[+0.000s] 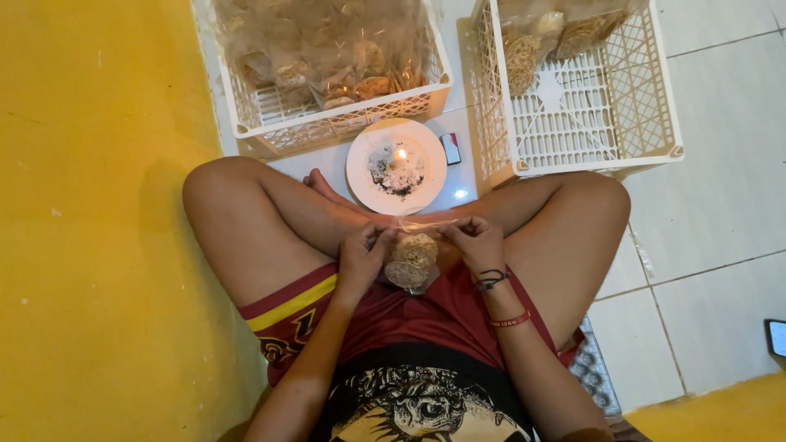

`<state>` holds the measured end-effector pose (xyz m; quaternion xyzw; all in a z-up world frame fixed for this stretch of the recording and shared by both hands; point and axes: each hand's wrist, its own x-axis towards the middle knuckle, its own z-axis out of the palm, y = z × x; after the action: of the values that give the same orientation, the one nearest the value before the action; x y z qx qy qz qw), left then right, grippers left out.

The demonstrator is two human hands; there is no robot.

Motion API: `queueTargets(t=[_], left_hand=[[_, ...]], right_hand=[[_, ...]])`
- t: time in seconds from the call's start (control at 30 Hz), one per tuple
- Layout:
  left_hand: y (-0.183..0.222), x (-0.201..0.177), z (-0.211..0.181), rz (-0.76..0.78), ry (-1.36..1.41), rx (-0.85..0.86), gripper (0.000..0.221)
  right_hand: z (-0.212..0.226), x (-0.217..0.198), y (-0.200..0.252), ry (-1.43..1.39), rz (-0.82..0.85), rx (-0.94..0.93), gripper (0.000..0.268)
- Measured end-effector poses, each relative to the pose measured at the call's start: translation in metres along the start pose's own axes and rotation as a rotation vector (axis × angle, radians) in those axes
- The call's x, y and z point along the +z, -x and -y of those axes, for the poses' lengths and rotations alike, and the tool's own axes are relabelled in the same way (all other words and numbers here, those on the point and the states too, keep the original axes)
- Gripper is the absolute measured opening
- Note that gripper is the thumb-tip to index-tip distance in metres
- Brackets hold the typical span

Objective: Manually sealing plastic snack bags using a candle flame and sorting them into crates.

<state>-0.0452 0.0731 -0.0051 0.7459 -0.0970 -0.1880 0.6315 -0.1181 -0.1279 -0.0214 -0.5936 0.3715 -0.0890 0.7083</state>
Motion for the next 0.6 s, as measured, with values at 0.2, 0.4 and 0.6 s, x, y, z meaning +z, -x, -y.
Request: queueTargets(t=[0.2,0.4,0.6], left_hand=[[-0.004,0.008,0.0,0.05,0.117,0.04,0.026],[-0.026,0.007,-0.004,0.03,0.187,0.01,0.015],[-0.035,0.009,-0.001,0.135,0.35,0.025,0.016]], right_hand=[[-0.008,0.003,-0.007,-0.081,0.121,-0.061,0.022],[0.01,0.01,0.0,-0.008,0.021,-0.065,0.023],[0.013,0.001,0.003,-0.153,0.221,-0.243,0.041]])
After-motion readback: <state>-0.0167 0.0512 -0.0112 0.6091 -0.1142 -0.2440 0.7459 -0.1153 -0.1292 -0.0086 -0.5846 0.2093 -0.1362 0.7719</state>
